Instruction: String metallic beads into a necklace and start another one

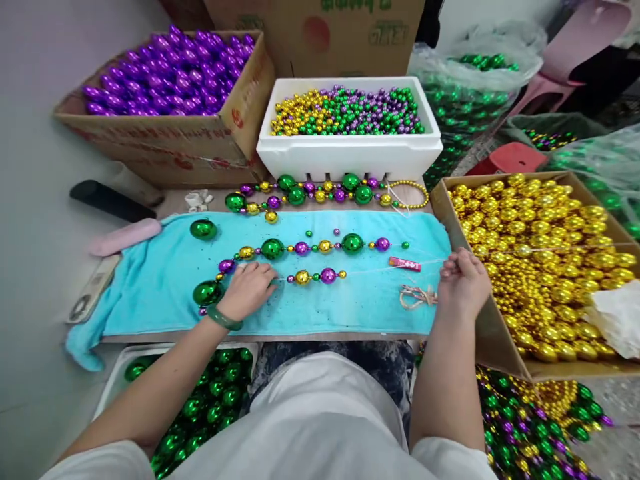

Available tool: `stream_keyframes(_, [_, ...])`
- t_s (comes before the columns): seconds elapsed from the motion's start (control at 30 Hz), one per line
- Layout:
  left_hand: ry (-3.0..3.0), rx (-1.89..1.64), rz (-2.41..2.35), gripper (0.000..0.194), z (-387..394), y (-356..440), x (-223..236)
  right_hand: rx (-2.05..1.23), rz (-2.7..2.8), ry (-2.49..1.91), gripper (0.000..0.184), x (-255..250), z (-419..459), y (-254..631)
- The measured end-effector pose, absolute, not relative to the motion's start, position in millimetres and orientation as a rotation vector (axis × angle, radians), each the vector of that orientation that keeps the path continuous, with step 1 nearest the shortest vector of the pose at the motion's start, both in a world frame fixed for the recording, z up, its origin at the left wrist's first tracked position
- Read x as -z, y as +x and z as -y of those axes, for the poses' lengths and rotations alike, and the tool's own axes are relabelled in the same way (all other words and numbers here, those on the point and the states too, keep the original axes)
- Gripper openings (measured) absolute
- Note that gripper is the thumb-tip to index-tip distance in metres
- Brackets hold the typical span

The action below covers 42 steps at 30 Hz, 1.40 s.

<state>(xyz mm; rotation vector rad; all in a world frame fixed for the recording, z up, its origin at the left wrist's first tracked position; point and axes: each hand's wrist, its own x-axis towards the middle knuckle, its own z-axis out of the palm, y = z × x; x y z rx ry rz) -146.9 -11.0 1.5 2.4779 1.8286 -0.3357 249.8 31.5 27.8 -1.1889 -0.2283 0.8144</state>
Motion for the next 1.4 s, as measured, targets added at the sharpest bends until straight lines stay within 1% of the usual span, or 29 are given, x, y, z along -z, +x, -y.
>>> stream_keyframes(0.1, [2.462, 0.327, -1.837, 0.018, 10.6, -151.2, -2.1, -0.713, 0.241, -1.145, 0.013, -38.9, -30.7, 267.2])
stream_keyframes(0.2, [2.461, 0.300, -1.799, 0.019, 8.9, -153.1, -1.6, -0.634, 0.383, -1.162, 0.008, -44.7, -30.4, 271.3])
stream_keyframes(0.23, [2.459, 0.277, -1.779, 0.021, 8.2, -152.8, -1.0, -0.623, 0.451, -1.182, 0.009, -45.2, -30.8, 268.2])
stream_keyframes(0.27, [2.452, 0.241, -1.757, 0.023, 7.4, -152.3, -0.4, -0.620, 0.515, -1.200, 0.015, -45.3, -31.5, 263.3])
stream_keyframes(0.33, [2.428, 0.126, -1.703, 0.029, 5.3, -152.5, 0.4, -0.656, 0.617, -1.235, 0.026, -45.0, -33.0, 249.5])
stream_keyframes(0.37, [2.420, 0.048, -1.669, 0.032, 3.8, -154.0, 0.1, -0.680, 0.650, -1.253, 0.027, -45.2, -33.3, 241.8])
stream_keyframes(0.47, [2.402, -0.217, -1.618, 0.035, -6.1, -170.1, -4.4, -0.678, 0.755, -1.345, 0.019, -47.1, -31.0, 223.0])
stream_keyframes(0.53, [2.334, -0.383, -1.735, 0.033, -18.6, -193.3, -9.0, -0.657, 0.910, -1.489, 0.016, -46.5, -28.8, 218.1])
stream_keyframes(0.63, [2.111, -0.552, -2.154, 0.030, -42.2, -242.8, -13.2, -0.825, 1.216, -1.812, 0.024, -38.3, -30.7, 217.1])
stream_keyframes(0.7, [1.960, -0.539, -2.375, 0.038, -56.9, -275.5, -12.2, -0.959, 1.373, -1.920, 0.032, -31.0, -33.7, 212.7])
stream_keyframes(0.8, [1.732, -0.547, -2.402, 0.048, -75.6, -307.1, -6.4, -1.072, 1.515, -1.873, 0.041, -24.4, -33.5, 194.8])
stream_keyframes(0.87, [1.573, -0.658, -2.309, 0.044, -86.2, -313.8, -2.9, -1.156, 1.543, -1.802, 0.043, -21.7, -30.0, 178.3])
stream_keyframes(0.97, [1.308, -0.950, -2.157, 0.034, -97.6, -303.5, -4.0, -1.320, 1.503, -1.658, 0.044, -14.7, -23.0, 154.4])
stream_keyframes(1.07, [1.173, -1.122, -1.973, 0.028, -96.4, -266.4, -16.5, -1.398, 1.452, -1.545, 0.042, -4.8, -13.1, 135.5])
stream_keyframes(1.13, [1.057, -1.213, -1.761, 0.026, -87.2, -228.8, -29.9, -1.382, 1.462, -1.479, 0.040, 0.1, -4.5, 125.2])
stream_keyframes(1.17, [0.844, -1.292, -1.517, 0.029, -81.5, -208.5, -36.9, -1.361, 1.482, -1.445, 0.039, 1.7, 0.0, 120.9])
stream_keyframes(1.2, [0.664, -1.322, -1.309, 0.030, -75.7, -188.6, -43.5, -1.338, 1.508, -1.411, 0.039, 2.6, 4.1, 117.3])
stream_keyframes(1.27, [0.443, -1.303, -1.068, 0.028, -66.2, -154.5, -53.8, -1.295, 1.567, -1.356, 0.037, 2.6, 10.8, 112.9])
stream_keyframes(1.4, [0.307, -1.263, -0.925, 0.027, -59.0, -119.8, -57.9, -1.224, 1.641, -1.313, 0.032, -1.0, 17.0, 115.1])
